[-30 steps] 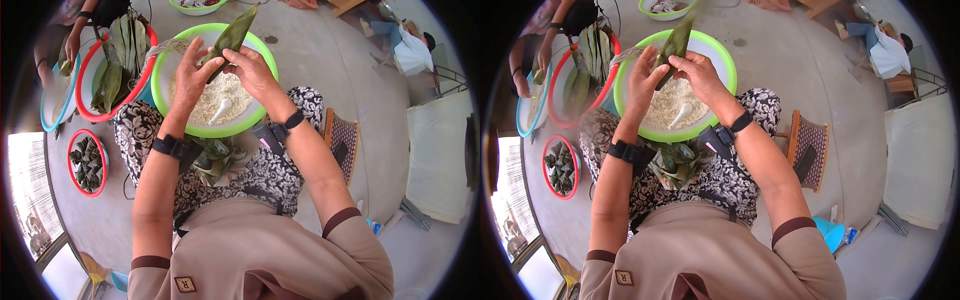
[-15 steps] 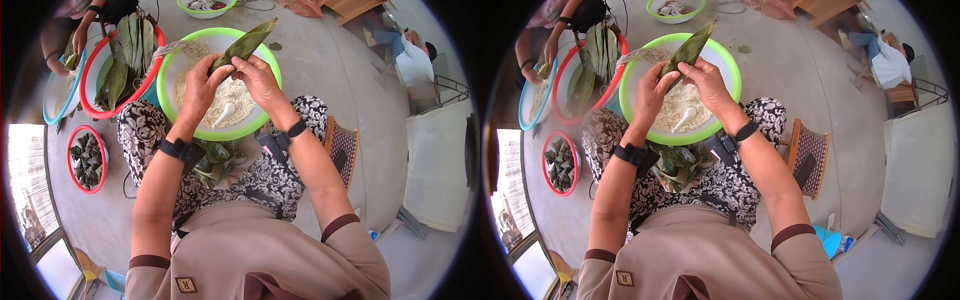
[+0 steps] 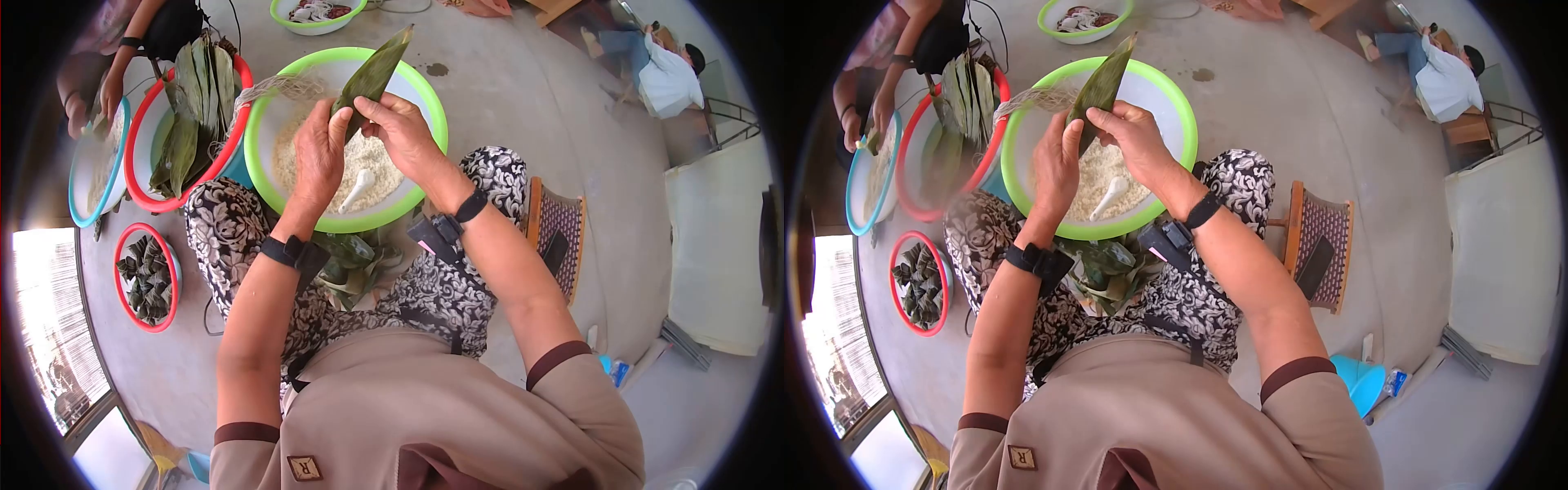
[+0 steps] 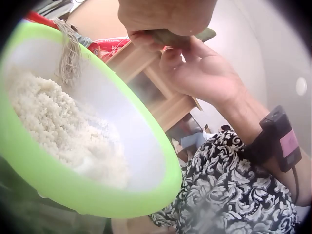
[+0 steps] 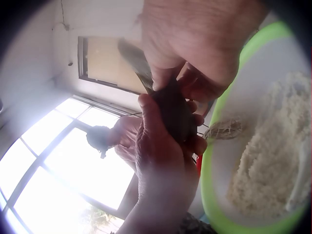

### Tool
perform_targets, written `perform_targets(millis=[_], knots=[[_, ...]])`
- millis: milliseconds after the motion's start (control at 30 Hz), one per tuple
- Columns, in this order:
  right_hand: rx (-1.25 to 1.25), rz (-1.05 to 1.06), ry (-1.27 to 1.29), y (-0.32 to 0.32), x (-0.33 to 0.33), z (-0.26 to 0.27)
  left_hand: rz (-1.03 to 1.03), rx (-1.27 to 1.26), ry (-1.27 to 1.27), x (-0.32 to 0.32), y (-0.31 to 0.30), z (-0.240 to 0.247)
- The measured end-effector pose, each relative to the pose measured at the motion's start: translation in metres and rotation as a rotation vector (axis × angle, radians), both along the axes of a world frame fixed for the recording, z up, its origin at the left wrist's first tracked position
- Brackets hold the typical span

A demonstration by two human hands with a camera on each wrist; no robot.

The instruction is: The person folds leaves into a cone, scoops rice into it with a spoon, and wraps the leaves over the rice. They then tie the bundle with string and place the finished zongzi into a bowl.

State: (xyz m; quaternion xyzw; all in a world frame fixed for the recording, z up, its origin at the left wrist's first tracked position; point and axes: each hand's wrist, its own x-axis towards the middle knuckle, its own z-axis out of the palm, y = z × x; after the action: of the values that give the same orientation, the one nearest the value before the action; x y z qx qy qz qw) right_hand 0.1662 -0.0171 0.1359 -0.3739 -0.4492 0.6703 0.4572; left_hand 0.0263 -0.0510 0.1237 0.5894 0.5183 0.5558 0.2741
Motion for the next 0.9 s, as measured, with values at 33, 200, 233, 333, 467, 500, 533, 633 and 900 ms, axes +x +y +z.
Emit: perform_targets(millis=[33,200,233,333,467,500,533,633,900], knots=[[-0.013,0.004,-0.028,0.001,0.000,-0.002,-0.003,-0.002,0.005,-0.001,0.002,-0.006],[0.244,-0.147,-0.208,0.014,0.010,0.002,-0.187,-0.373,-0.530,-0.003,0.006,-0.016],[0.473,-0.284,-0.380,0.014,0.011,0.005,-0.188,-0.375,-0.528,-0.005,0.006,-0.018],[0.951,-0.381,-0.700,0.017,0.012,0.012,-0.277,-0.454,-0.683,-0.011,0.008,-0.021],[1.400,-0.289,-1.034,0.024,0.011,0.006,-0.373,-0.598,-0.752,-0.016,0.006,-0.016],[1.397,-0.294,-1.035,0.026,0.012,0.005,-0.407,-0.616,-0.728,-0.017,0.004,-0.014],[1.427,-0.288,-1.076,0.028,0.013,0.005,-0.409,-0.617,-0.727,-0.018,0.004,-0.013],[1.454,-0.290,-1.117,0.030,0.018,0.004,-0.432,-0.631,-0.704,-0.018,0.004,-0.012],[1.303,-0.324,-0.972,0.032,0.018,-0.016,-0.423,-0.568,-0.711,-0.014,0.003,-0.009]])
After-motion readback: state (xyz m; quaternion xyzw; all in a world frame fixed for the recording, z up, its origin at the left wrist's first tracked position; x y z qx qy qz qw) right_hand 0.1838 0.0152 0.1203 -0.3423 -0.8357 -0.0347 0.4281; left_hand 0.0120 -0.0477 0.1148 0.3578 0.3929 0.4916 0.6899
